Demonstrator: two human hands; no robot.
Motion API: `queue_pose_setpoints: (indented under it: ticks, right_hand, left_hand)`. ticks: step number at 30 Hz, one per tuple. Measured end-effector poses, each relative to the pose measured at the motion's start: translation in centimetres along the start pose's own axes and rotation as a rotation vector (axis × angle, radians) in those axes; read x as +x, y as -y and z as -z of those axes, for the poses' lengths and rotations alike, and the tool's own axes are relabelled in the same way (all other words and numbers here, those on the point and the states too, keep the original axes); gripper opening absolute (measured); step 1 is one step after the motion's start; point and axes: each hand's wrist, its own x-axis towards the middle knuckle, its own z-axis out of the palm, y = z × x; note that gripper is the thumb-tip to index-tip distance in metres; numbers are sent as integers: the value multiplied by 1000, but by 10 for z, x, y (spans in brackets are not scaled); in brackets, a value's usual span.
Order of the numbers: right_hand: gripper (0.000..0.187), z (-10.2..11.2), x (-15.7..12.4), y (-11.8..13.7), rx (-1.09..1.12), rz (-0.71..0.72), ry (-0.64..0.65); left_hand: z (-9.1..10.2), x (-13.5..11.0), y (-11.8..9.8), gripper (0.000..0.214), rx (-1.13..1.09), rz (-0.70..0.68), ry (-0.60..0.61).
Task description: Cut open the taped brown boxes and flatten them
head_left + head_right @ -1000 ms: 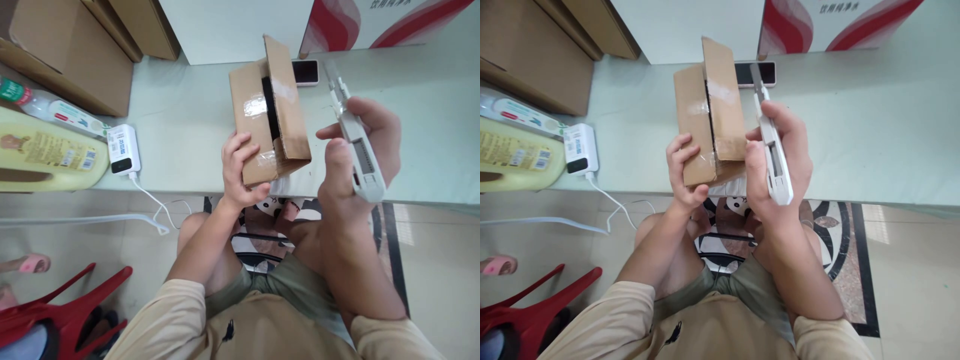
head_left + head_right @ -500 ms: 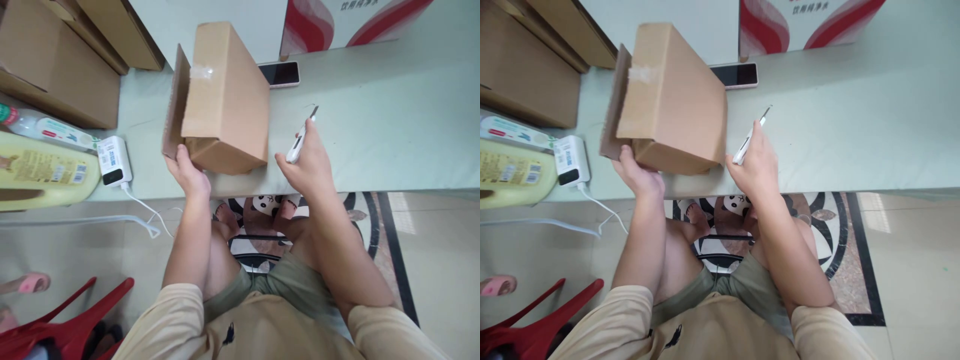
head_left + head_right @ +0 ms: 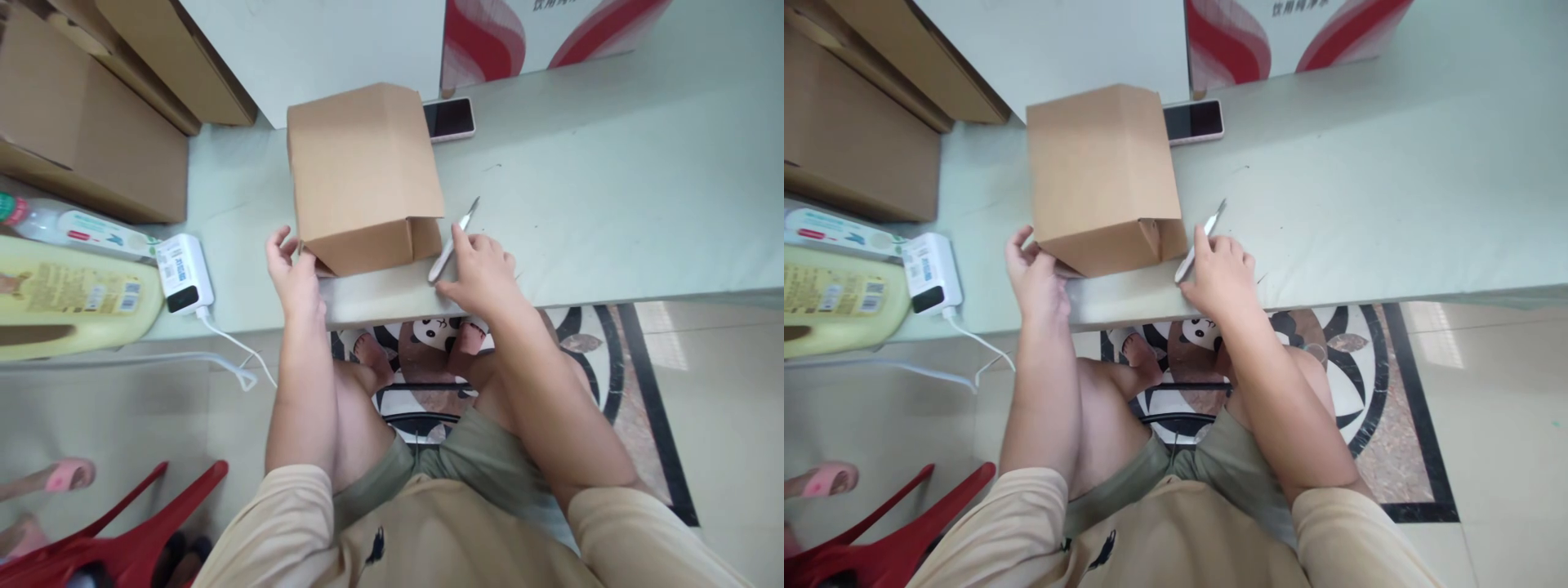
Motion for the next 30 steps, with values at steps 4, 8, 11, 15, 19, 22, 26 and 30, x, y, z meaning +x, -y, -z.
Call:
queue_pose_setpoints:
  ticks: [4, 8, 11, 15, 19, 22, 26, 30]
  right_hand:
    - [82, 0, 1, 0, 48, 17, -4]
    - [75, -2, 6, 3, 169, 122, -61]
    - [74, -4, 12, 5, 291, 217, -88]
    - [66, -3, 19, 9, 421, 285, -77]
    - [54, 2, 21, 15, 451, 277, -72]
    - [33, 4, 22, 18, 432, 217, -87]
    - [31, 3, 23, 17, 480, 135, -146]
    - [57, -6, 26, 6, 502, 68, -295]
  left_hand:
    - [-5, -3, -4, 19, 37, -4, -11]
    - [-10, -5, -5, 28, 13, -91, 0]
    - [-12, -5, -2, 41, -31, -131, 14]
    - [-12, -3, 4, 55, -68, -14, 44]
    - [-11, -6, 5, 60, -92, 14, 80]
    - [-10, -11, -1, 55, -115, 11, 97]
    - [-9, -16, -10, 55, -81, -31, 220]
    - [-8, -13, -9, 64, 26, -232, 288]
